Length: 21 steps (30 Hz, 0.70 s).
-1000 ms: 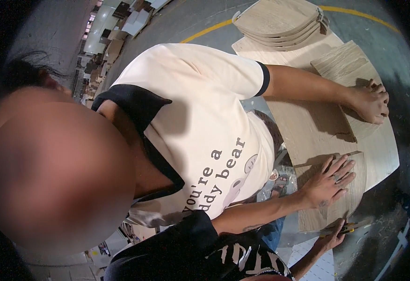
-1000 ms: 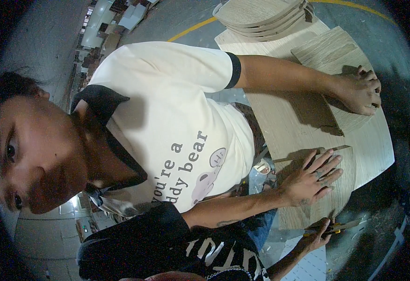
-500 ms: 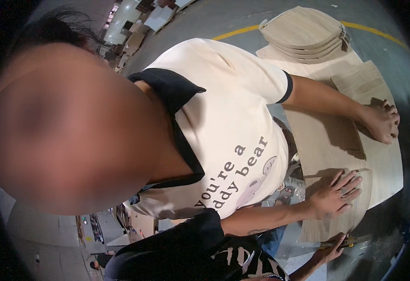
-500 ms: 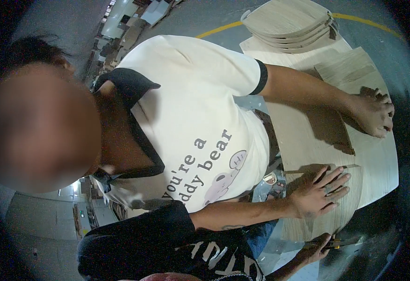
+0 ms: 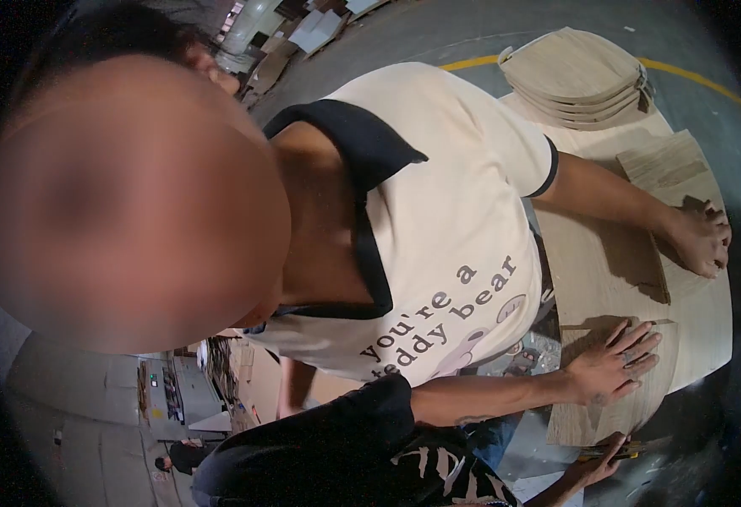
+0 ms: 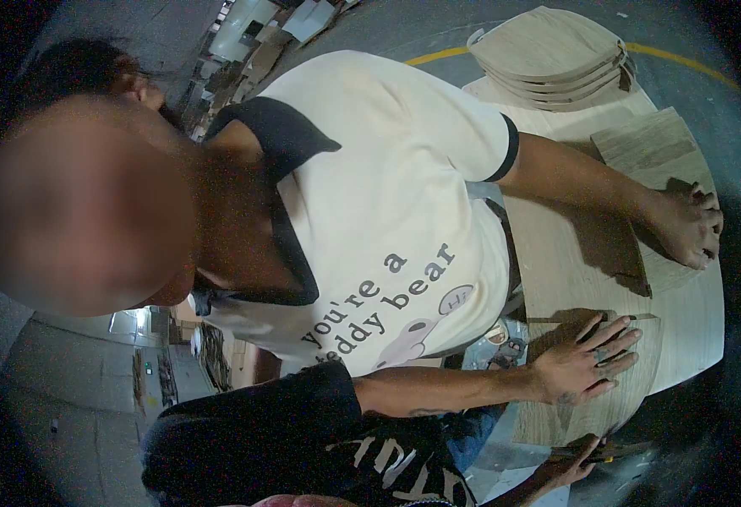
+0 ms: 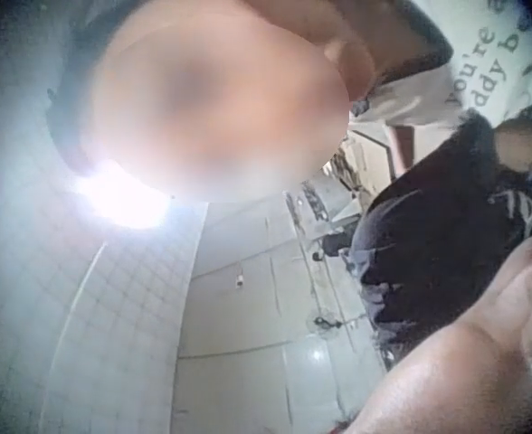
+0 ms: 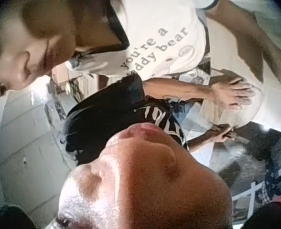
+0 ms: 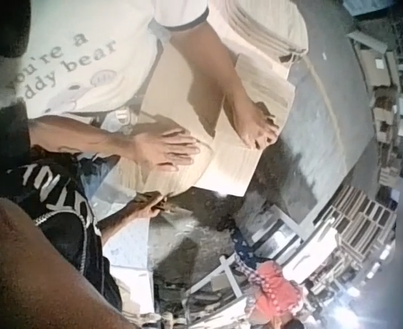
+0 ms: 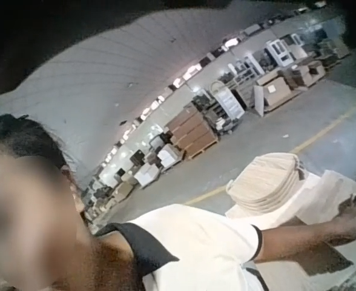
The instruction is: The recorder uses a utility knife to trim the edges of thin wooden board cutouts in a factory setting.
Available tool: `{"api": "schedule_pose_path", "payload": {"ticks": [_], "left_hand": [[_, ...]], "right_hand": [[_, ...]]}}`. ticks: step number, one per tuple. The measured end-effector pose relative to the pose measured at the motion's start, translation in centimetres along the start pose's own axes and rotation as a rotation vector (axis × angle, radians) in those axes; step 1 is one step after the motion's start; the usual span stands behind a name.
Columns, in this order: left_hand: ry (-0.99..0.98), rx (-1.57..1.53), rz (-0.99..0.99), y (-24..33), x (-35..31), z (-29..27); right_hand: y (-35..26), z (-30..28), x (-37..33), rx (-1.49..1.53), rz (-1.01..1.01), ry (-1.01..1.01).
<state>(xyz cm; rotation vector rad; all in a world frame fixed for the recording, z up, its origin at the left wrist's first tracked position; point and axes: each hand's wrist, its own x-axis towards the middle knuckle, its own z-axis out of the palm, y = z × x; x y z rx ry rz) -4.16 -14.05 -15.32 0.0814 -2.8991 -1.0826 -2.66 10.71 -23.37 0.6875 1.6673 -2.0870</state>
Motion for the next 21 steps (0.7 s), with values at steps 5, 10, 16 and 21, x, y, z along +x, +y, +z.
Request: {"api": "schedule_pose_path", "payload": {"ticks": [5, 10, 16, 21], "left_hand": [[0.097, 0.189, 0.052, -0.5, -0.2, 1.2], [0.069, 0.095, 0.021, -0.3, 0.3, 0.8], [0.144, 0.246, 0.025, -0.4, 0.3, 1.2], [0.101, 0.239, 0.079, 0.1, -0.3, -0.6]], "right_hand": [[-0.1, 1.2, -0.4, -0.140, -0.141, 0.102], [-0.7, 1.6, -0.5, -0.272, -0.143, 0.102], [-2.5, 3.3, -1.8, -0.262, -0.174, 0.020], [-2.4, 3.4, -3.9, -0.210, -0.068, 0.037]]}}
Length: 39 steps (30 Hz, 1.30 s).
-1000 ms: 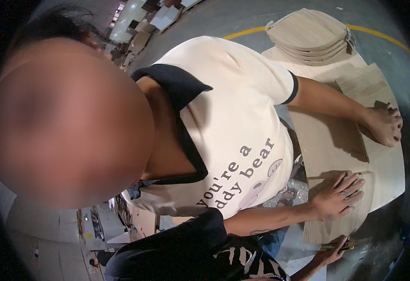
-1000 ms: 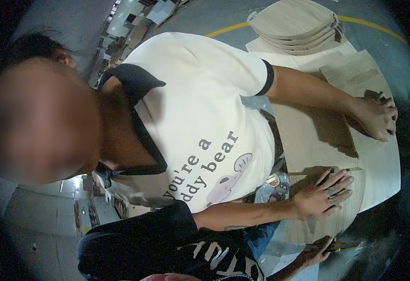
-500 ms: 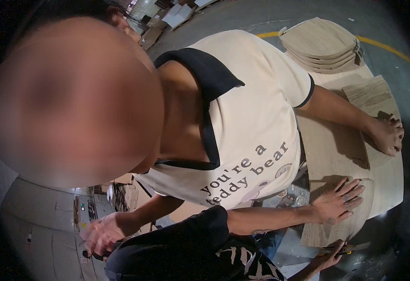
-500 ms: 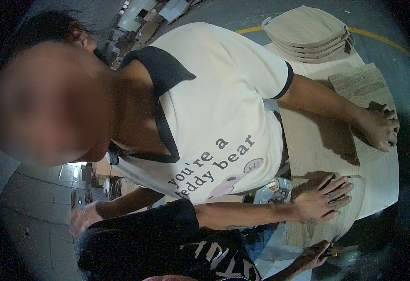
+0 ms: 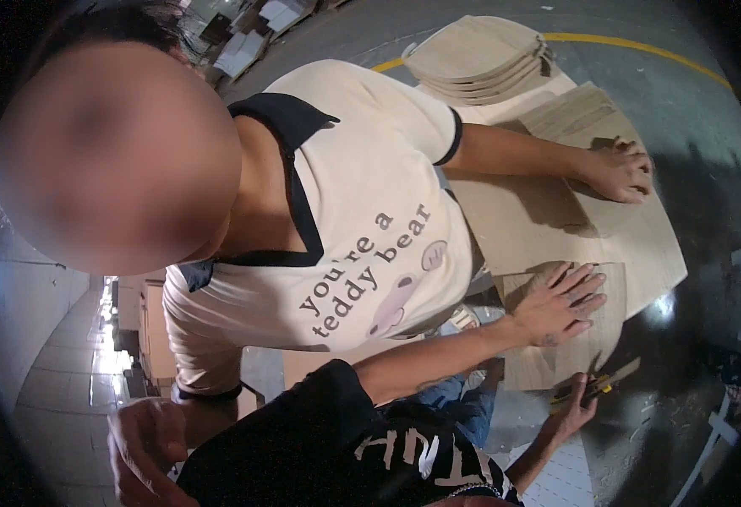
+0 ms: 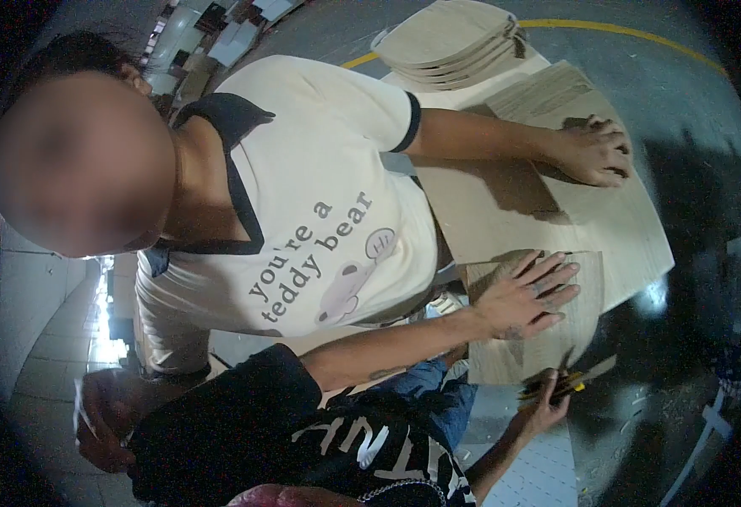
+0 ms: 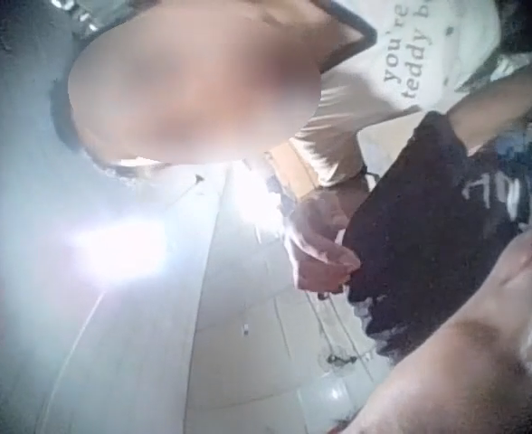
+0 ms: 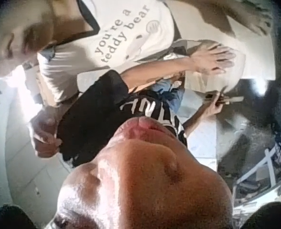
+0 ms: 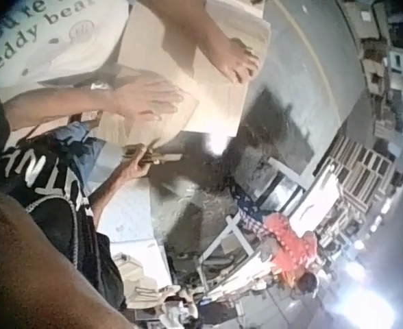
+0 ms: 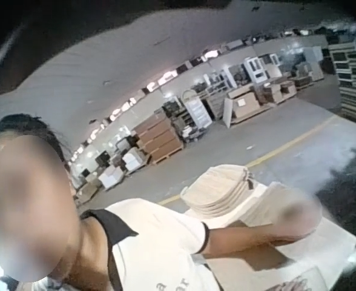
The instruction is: The recorder uses a utility knife to trim the edges of thin wooden board cutouts in a factory setting.
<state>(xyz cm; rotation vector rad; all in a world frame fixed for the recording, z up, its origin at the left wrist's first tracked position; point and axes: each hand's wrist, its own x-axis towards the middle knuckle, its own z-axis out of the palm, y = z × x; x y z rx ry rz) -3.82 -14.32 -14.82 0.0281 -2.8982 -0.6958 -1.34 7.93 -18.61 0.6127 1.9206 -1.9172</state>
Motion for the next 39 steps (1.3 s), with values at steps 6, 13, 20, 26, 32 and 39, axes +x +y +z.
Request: {"api": "schedule_pose_path", "payload": {"ticks": [6, 13, 20, 26, 32, 39], "left_hand": [[-0.068, 0.058, 0.018, 1.8, -0.4, 0.1], [0.087, 0.205, 0.014, 2.3, -3.3, 0.6], [0.024, 0.178, 0.131, 0.8, -1.9, 0.1], [0.046, 0.186, 0.166, 0.8, -2.1, 0.2], [0.099, 0.173, 0.128, 0.6, -2.6, 0.1], [0.107, 0.127, 0.149, 0.4, -2.7, 0.1]], "right_hand": [[0.3, -0.2, -3.9, 0.010, 0.001, 0.106], [1.6, -1.2, -3.8, 0.063, -0.054, 0.054], [-0.2, 0.4, -5.0, 0.228, -0.080, 0.035], [-0.5, -0.1, -5.7, 0.083, -0.191, 0.054], [0.2, 0.5, -6.0, 0.095, -0.232, 0.086], [0.1, 0.8, -6.5, 0.056, -0.199, 0.103]]}}
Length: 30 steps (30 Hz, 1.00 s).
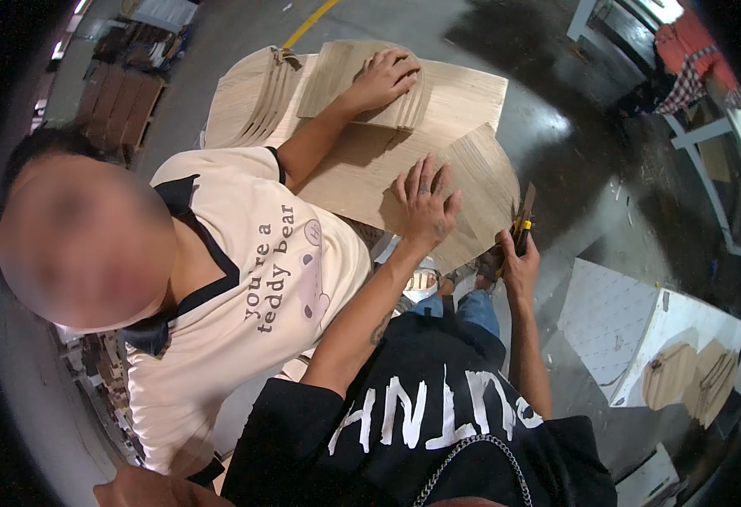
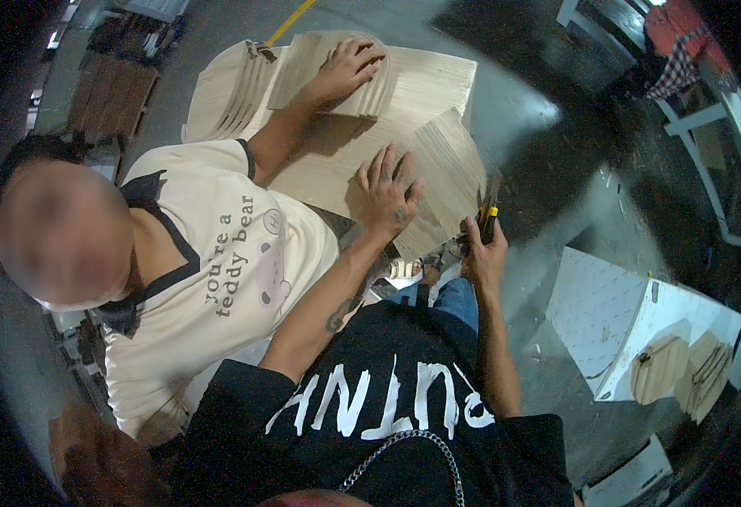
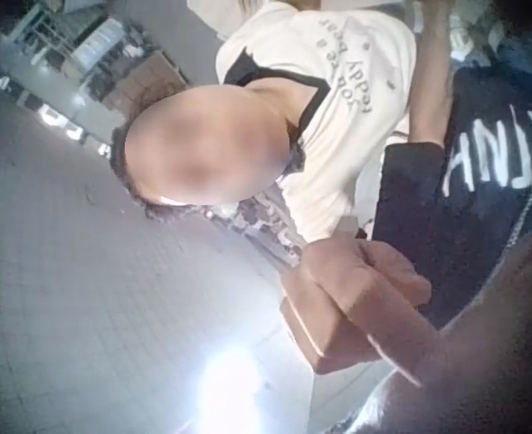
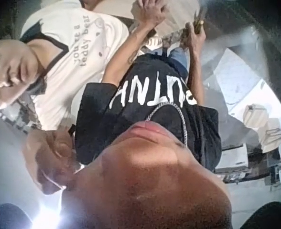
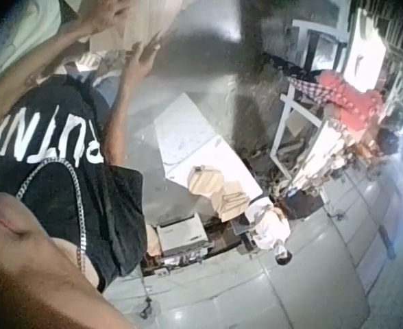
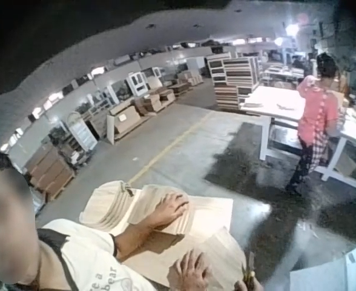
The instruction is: The recorder uses a utility knife to trim the edges of thin wooden board cutouts in a factory setting.
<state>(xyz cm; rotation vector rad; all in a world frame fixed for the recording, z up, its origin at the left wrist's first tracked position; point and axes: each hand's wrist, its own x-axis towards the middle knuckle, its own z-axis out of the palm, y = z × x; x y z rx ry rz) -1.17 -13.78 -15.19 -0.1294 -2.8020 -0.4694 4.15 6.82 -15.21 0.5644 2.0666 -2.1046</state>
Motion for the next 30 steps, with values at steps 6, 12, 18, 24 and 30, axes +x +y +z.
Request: {"api": "schedule_pose_path", "payload": {"ticks": [6, 12, 18, 24, 30], "left_hand": [[-0.027, 0.001, 0.031, -0.1, 0.2, 0.9], [0.029, 0.049, 0.016, 0.3, 1.4, 1.3], [0.010, 0.094, -0.001, 0.7, 0.8, 1.6], [-0.062, 0.206, 0.069, 2.5, 2.0, 0.8], [-0.141, 0.081, 0.138, -3.6, 1.3, 2.5]], "right_hand": [[0.6, 0.7, -1.0, 0.103, 0.031, 0.099], [-0.1, 1.1, 0.7, 0.099, -0.050, 0.182], [1.8, 0.6, 0.2, 0.057, -0.114, 0.224], [8.5, -3.2, -4.7, 0.050, -0.085, 0.395], [12.3, -3.7, -10.5, -0.273, -0.005, 0.426]]}}
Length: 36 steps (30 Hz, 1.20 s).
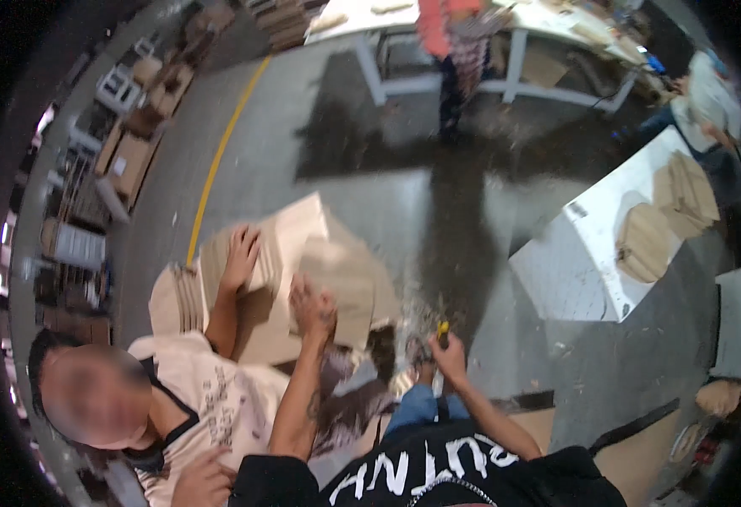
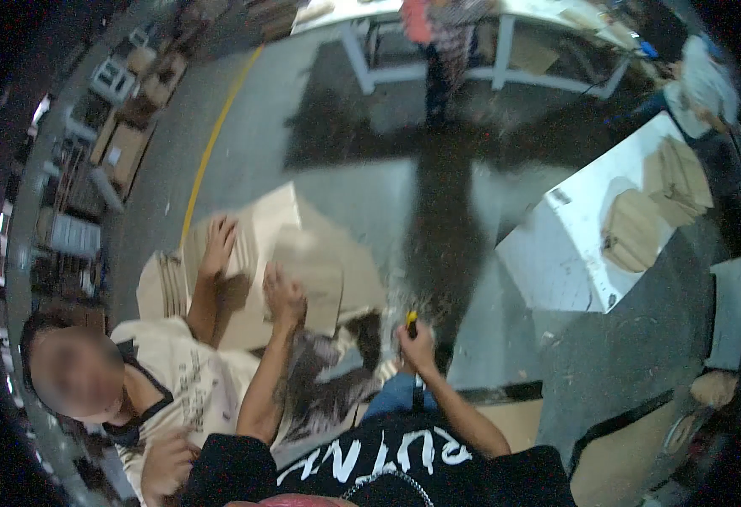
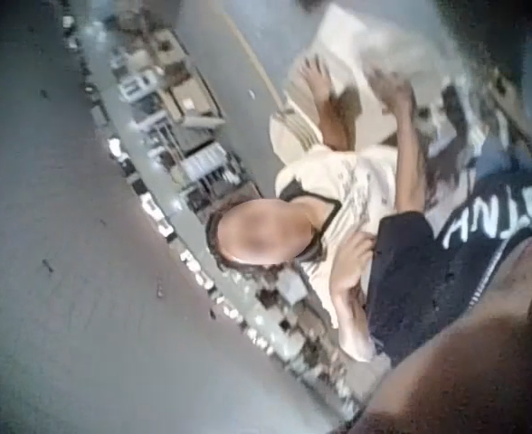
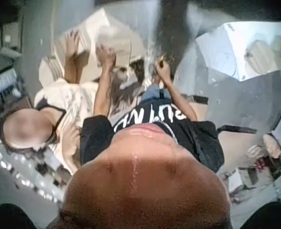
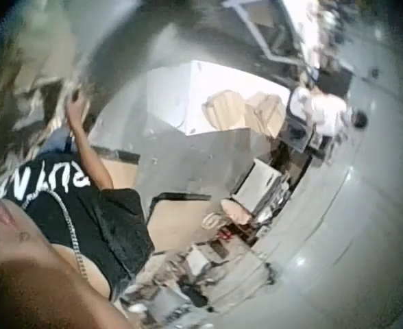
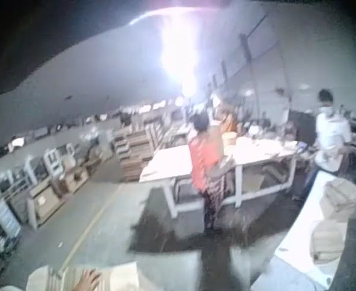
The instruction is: The recorder uses a utility knife to trim the edges of thin wooden board cutouts in a factory setting.
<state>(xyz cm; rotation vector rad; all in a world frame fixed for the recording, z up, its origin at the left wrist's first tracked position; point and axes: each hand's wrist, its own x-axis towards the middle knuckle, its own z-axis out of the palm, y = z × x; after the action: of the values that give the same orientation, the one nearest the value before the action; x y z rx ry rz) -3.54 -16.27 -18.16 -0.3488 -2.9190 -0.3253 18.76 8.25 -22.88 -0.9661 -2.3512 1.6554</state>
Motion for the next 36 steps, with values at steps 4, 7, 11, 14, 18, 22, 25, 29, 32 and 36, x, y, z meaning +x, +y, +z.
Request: {"api": "schedule_pose_path", "payload": {"ticks": [4, 7, 11, 14, 18, 22, 25, 29, 32, 36], "left_hand": [[-0.050, 0.005, 0.048, 4.2, 1.8, -0.6], [-0.014, 0.003, 0.053, 3.0, 1.7, -2.0], [-0.079, 0.055, -0.052, 3.4, 2.6, -1.9], [-0.101, 0.050, -0.039, 3.7, 3.0, -0.8], [-0.121, 0.023, -0.023, 3.5, 3.5, -1.1], [-0.210, 0.092, 0.124, 0.9, 2.8, -2.0], [-0.041, -0.029, 0.425, -1.0, 4.5, 2.2], [0.049, -0.186, 0.399, -1.3, 4.5, 5.0], [-0.032, -0.040, 0.371, 2.2, 4.8, 3.5], [-0.033, -0.356, 0.301, 3.9, 5.9, 5.0]], "right_hand": [[4.5, -2.0, -0.7, 0.097, 0.053, 0.061], [1.7, -3.4, -2.2, 0.189, 0.055, 0.059], [3.0, -3.5, -2.9, 0.279, 0.076, 0.041], [3.7, -3.7, -3.0, 0.313, 0.128, 0.012], [2.0, -2.0, -3.1, 0.369, 0.116, -0.011], [-1.5, 1.5, -3.8, 0.497, 0.109, -0.033], [-4.6, 2.7, -3.6, 0.414, -0.050, -0.032], [-5.2, 8.1, -3.2, 0.729, 0.002, -0.070], [-5.8, 9.8, -3.3, 0.788, 0.010, 0.051], [-7.4, 12.0, -4.8, 0.731, -0.003, 0.201]]}}
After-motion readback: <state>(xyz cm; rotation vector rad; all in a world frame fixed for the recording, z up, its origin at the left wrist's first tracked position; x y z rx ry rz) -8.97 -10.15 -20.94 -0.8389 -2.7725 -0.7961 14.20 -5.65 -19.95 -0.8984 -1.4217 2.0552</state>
